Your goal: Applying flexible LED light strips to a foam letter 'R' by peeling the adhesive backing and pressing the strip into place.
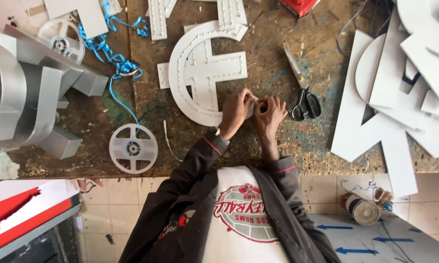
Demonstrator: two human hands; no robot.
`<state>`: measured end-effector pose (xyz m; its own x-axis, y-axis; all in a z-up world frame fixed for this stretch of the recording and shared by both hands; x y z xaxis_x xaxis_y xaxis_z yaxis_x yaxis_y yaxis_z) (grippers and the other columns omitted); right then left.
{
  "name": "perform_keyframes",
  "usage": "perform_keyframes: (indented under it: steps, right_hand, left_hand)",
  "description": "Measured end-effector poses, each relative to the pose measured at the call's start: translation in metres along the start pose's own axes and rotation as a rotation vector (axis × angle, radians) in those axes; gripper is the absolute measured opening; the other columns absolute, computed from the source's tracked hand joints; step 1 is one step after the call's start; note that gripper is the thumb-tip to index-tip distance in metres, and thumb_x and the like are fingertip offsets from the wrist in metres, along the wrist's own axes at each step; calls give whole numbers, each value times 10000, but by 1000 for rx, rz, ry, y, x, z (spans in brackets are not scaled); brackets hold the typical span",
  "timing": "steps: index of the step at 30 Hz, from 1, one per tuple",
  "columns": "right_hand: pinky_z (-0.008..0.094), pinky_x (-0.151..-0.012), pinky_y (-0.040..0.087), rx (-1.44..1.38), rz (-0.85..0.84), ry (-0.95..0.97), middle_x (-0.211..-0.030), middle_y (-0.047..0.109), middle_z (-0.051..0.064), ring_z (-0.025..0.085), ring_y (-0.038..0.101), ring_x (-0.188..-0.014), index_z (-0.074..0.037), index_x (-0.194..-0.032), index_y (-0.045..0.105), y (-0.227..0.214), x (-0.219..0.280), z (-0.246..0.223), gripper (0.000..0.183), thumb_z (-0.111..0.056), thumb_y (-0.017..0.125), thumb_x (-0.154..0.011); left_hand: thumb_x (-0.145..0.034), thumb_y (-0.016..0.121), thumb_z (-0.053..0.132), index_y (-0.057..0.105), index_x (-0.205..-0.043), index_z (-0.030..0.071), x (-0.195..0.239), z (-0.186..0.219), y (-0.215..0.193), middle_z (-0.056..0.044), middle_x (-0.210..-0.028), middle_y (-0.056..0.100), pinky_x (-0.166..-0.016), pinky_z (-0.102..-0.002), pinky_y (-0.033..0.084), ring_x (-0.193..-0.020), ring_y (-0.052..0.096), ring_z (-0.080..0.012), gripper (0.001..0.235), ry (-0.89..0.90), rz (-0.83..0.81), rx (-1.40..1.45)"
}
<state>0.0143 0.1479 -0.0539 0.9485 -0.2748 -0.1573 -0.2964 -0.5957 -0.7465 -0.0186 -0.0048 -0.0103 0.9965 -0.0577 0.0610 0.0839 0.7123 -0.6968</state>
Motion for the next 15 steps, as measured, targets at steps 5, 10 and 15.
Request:
perform_keyframes:
  steps: [5, 10, 15]
  right_hand:
    - [484, -1080, 412, -197, -119, -26, -1066, 638, -5, 259, 585, -1134, -258, -1125, 796, -29, 0, -2, 141, -378, 735, -1087]
    - [453, -1068, 534, -403, -132, -21, -1146, 714, 68, 294, 661, -1178, -207, -1242, 809, -65, 9, 1, 161, -306, 743, -1134]
    - [452, -1038, 517, -282, -95, -237, -1256, 708, 82, 264, 645, -1199, -172, -1213, 855, -59, 37, -18, 200, -245, 670, -1191]
  left_hand:
    - [-1154, 734, 280, 746, -1270, 132, 17, -2, -27, -160, -1055, 805, -864, -531, 656, -1057, 808, -441, 188, 60, 5, 350]
    - [-1139, 777, 310, 831, -1214, 143, 56, -27, -77, -123, -1096, 848, -925, -442, 646, -1041, 822, -313, 191, 24, 69, 392]
    - [-1037, 828, 411, 777, -1173, 94, 109, -34, -71, -109, -1043, 758, -835, -492, 665, -1058, 778, -341, 349, 80, -116, -116]
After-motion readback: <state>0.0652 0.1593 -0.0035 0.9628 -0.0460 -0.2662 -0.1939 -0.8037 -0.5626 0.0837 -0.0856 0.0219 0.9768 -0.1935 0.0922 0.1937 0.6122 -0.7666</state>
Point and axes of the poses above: each hand's wrist, its own x-axis away from the middle knuckle, its own y-axis out of the palm, z = x × y, the point moved 2 cm from there along -x, towards the middle knuckle
